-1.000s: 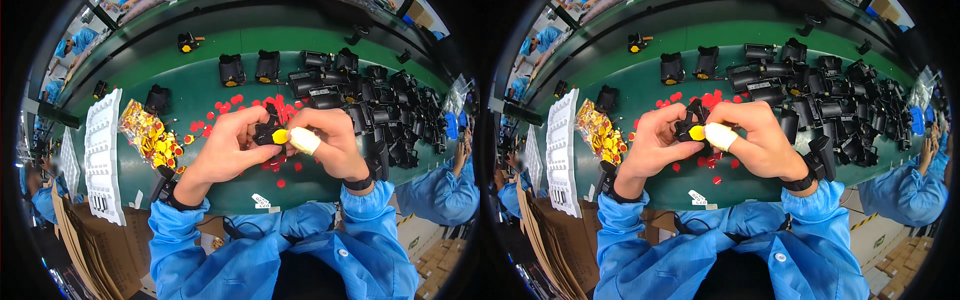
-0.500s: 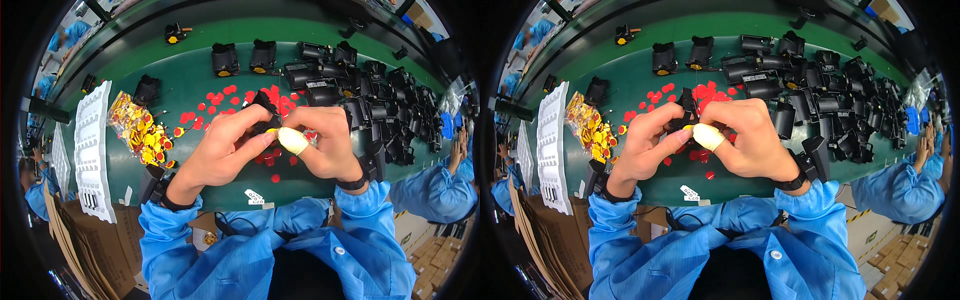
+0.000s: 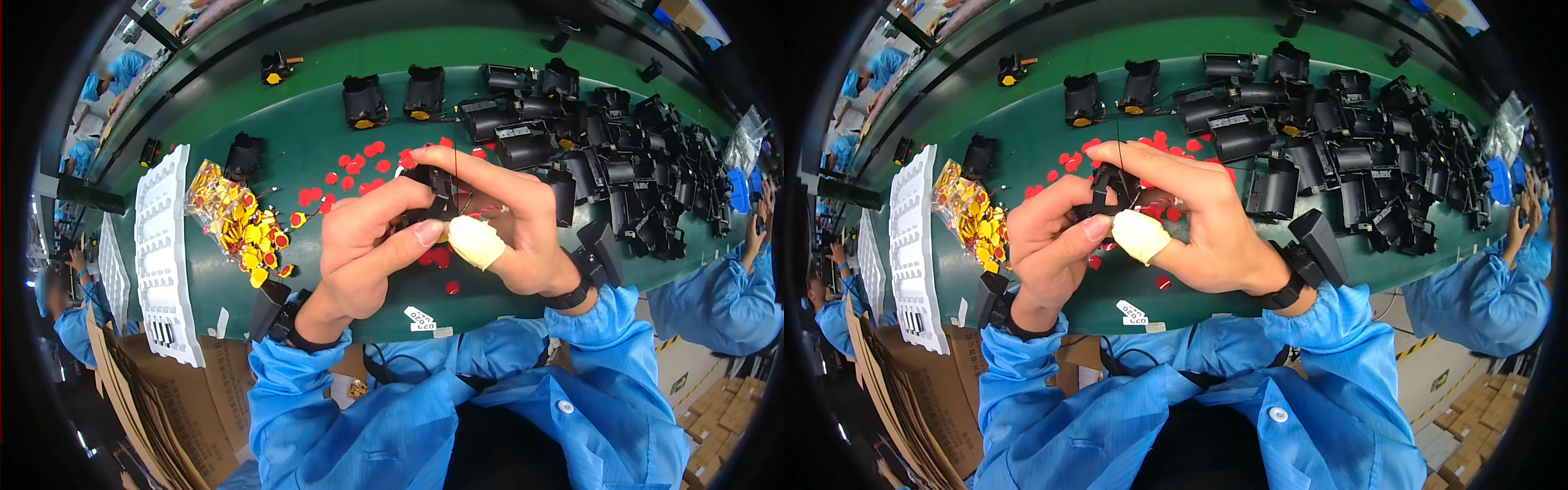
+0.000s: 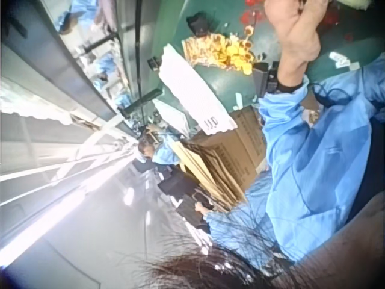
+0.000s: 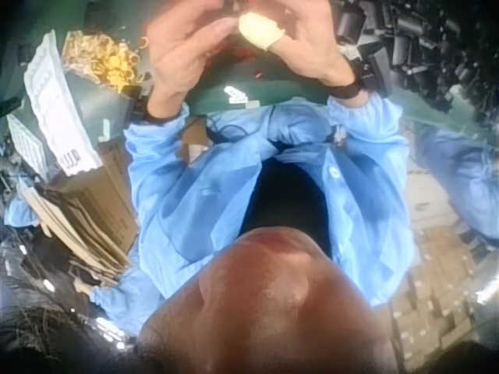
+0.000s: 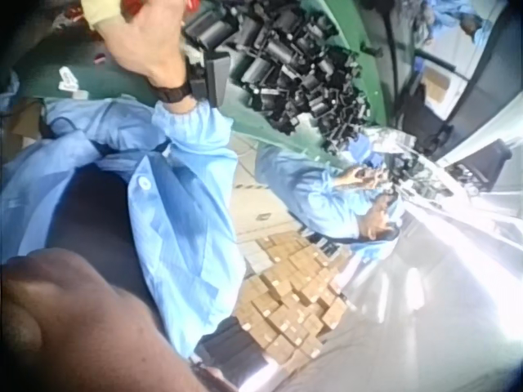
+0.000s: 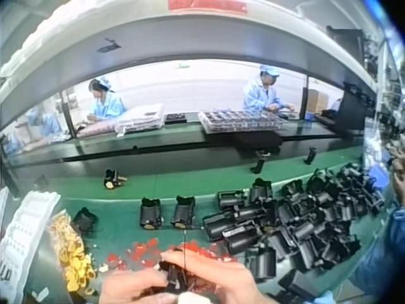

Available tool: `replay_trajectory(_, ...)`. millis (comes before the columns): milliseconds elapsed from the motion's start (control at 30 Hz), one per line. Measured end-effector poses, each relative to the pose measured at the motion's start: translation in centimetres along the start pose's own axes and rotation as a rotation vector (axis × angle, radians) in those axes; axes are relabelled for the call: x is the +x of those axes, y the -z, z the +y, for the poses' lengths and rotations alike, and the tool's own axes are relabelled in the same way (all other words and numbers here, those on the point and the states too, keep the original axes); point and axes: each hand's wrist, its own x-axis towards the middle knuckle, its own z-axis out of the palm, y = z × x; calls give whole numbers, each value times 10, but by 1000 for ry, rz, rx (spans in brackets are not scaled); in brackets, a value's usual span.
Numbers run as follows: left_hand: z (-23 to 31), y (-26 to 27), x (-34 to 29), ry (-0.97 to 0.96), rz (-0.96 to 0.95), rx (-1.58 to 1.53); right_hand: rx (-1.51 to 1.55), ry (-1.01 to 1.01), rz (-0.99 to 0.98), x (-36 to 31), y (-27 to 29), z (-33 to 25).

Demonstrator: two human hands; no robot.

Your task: Assembling electronic components by inserting internal modules into black plastic housings and applying red stickers.

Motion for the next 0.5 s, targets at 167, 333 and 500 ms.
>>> replay_trajectory(167, -10, -5, -1, -84, 27, -40, -150, 124, 121, -3, -4, 0)
replay_trajectory(333, -8, -3, 8, -18, 48, -161, 144, -142, 165, 2, -10, -6)
replay_trajectory(500, -1, 6, 4, 79, -65, -89, 256, -247, 110, -3, -3, -1)
